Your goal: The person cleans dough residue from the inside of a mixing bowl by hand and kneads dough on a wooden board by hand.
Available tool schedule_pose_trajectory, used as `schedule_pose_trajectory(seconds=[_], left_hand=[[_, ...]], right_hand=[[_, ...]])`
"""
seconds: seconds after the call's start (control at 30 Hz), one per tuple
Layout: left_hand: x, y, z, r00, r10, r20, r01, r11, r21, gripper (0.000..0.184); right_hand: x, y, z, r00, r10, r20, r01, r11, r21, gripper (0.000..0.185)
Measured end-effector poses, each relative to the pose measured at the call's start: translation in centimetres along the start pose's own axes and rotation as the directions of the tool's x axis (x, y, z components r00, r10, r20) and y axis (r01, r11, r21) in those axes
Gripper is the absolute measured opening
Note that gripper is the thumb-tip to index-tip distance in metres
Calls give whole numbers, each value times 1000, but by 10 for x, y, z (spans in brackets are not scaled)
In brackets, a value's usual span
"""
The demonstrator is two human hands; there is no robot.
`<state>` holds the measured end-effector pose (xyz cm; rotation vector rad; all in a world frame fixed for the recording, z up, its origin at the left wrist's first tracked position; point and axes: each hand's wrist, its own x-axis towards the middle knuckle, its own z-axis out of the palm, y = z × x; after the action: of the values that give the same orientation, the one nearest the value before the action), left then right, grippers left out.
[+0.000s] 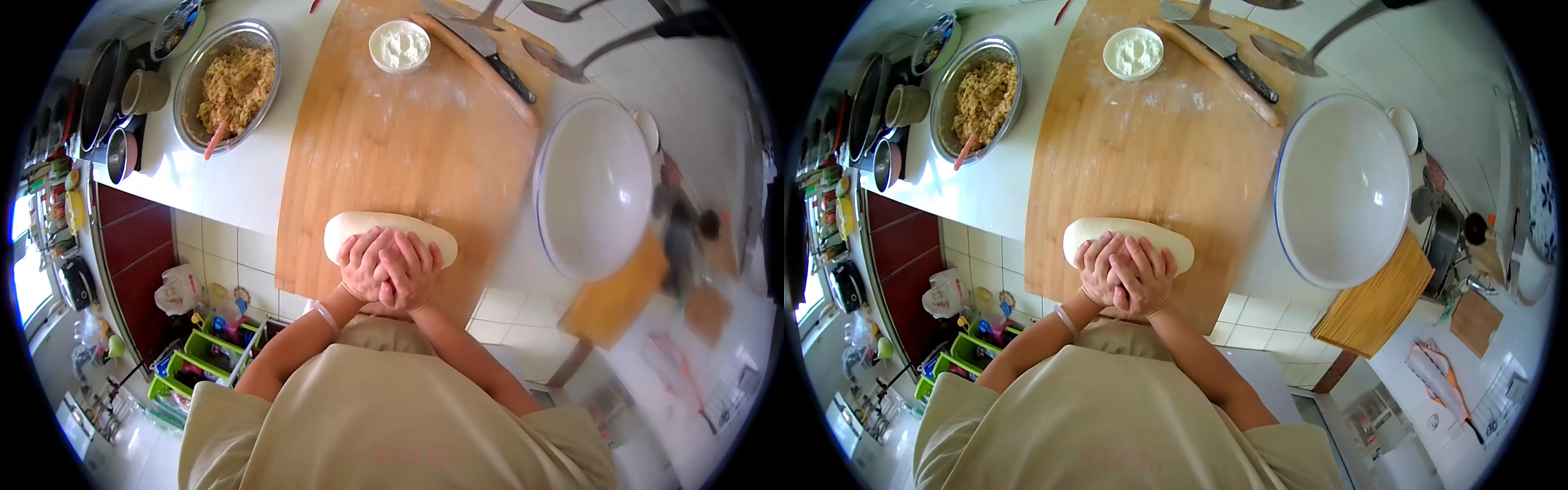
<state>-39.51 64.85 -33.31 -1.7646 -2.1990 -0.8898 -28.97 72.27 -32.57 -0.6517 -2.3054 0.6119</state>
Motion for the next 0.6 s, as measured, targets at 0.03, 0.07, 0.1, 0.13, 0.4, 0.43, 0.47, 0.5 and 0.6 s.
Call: schedule_pose_trajectory(seconds=[0.03, 0.07, 0.1, 0.13, 0.4, 0.43, 0.47, 0.5, 0.6], left_hand=[[12, -3, 7, 1000, -12, -4, 12, 999, 31, 49], [29, -4, 10, 999, -34, 6, 34, 999, 25, 49], [45, -6, 13, 997, -73, 32, 74, 997, -3, 46], [65, -11, 15, 993, -106, 56, 108, 994, -24, 44], [150, -42, 53, 954, -240, 179, 263, 958, -117, 34], [158, -46, 58, 935, -274, 226, 305, 946, -113, 31], [163, -46, 60, 929, -319, 189, 329, 944, -21, 31], [168, -43, 60, 921, -363, 143, 357, 932, 68, 31], [187, -46, 21, 533, -522, 666, 560, 807, 185, 34]], right_hand=[[11, 14, 1, 1000, -23, -11, 23, 999, 24, 47], [25, 26, -2, 996, -47, 70, 46, 999, 19, 48], [39, 37, -3, 997, -40, 63, 38, 999, 37, 48], [56, 47, 0, 998, -36, 47, 33, 998, 58, 48], [129, 103, 18, 988, 145, 50, -148, 986, 78, 41], [138, 109, 26, 973, 226, 43, -228, 972, 60, 39], [144, 109, 28, 954, 298, 27, -299, 953, 43, 37], [143, 97, 20, 959, 282, 10, -282, 959, 31, 37], [142, 66, 1, 891, 437, 125, -454, 871, 189, 30]])
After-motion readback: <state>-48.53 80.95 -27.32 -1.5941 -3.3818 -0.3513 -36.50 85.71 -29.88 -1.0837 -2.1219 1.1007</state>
